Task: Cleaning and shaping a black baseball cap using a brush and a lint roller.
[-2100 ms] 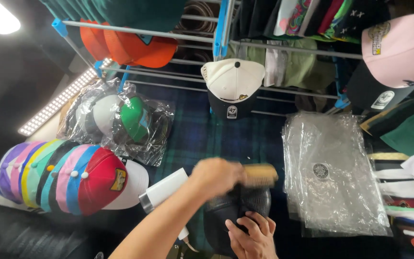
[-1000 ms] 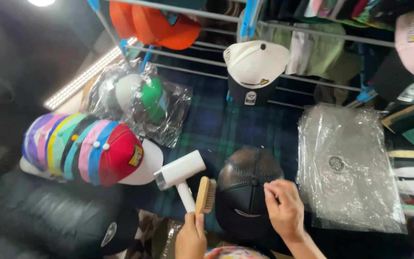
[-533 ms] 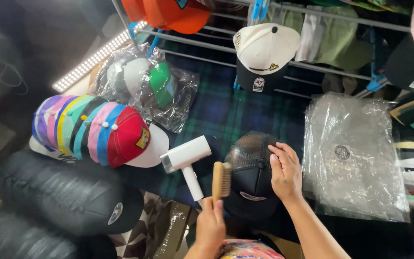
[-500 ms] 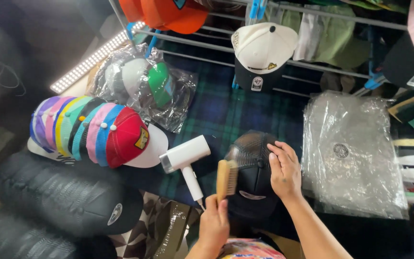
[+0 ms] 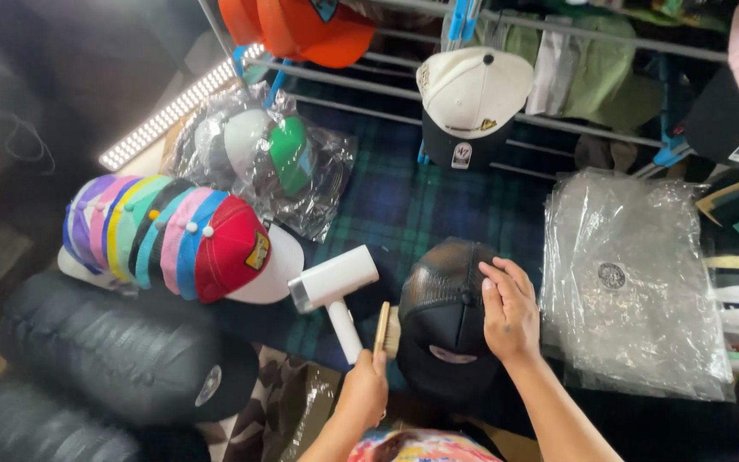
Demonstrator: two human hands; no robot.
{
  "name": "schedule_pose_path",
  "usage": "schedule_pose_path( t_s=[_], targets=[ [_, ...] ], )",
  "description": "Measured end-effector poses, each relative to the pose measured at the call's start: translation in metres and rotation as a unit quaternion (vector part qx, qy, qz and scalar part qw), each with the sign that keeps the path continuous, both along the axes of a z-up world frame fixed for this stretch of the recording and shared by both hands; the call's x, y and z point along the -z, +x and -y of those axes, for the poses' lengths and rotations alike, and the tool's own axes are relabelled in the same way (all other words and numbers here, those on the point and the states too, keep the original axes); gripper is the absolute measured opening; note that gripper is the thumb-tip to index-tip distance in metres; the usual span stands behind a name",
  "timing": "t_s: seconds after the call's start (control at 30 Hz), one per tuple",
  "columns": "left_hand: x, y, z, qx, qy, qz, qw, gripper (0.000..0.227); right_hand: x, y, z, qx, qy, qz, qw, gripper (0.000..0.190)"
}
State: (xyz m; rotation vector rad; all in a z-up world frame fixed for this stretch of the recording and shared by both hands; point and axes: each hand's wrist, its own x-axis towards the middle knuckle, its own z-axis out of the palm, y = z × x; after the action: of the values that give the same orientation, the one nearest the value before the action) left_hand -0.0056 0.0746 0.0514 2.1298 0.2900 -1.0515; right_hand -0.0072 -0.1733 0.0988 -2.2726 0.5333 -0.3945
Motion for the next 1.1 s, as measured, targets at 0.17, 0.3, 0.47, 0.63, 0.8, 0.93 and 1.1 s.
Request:
schedule_pose_path(
  t_s=[0.17, 0.3, 0.47, 0.63, 0.8, 0.93, 1.1],
  targets=[
    [0.001, -0.001, 0.018, -0.095, -0.092, 0.127, 0.983, 0.034, 0.009, 0.000, 0.002, -0.005, -0.024, 0.016, 1.000, 0.038],
    [-0.003, 0.015, -0.001, 0.018, -0.033, -0.005, 0.999, 0.043, 0.007, -0.001, 0.003, -0.013, -0.034, 0.029, 0.999, 0.039],
    [-0.050, 0.020, 0.017, 0.084, 0.017, 0.247, 0.965, 0.035, 0.010, 0.005, 0.005, -0.006, -0.040, 0.016, 0.999, 0.040],
    [-0.065, 0.027, 0.040, 0.163, 0.048, 0.516, 0.840, 0.028, 0.016, 0.000, 0.008, -0.022, -0.056, 0.045, 0.997, 0.034],
    [-0.094, 0.032, 0.038, 0.218, 0.028, 0.559, 0.800, 0.026, 0.029, -0.003, 0.013, -0.021, -0.060, 0.069, 0.996, 0.029],
    [-0.046, 0.052, 0.040, 0.176, 0.025, 0.544, 0.820, 0.015, 0.019, -0.002, 0.004, 0.015, -0.049, 0.032, 0.998, 0.033],
    [-0.005, 0.040, 0.009, 0.119, 0.030, 0.078, 0.989, 0.033, 0.016, -0.003, 0.004, 0.004, -0.046, 0.025, 0.999, 0.038]
  ],
)
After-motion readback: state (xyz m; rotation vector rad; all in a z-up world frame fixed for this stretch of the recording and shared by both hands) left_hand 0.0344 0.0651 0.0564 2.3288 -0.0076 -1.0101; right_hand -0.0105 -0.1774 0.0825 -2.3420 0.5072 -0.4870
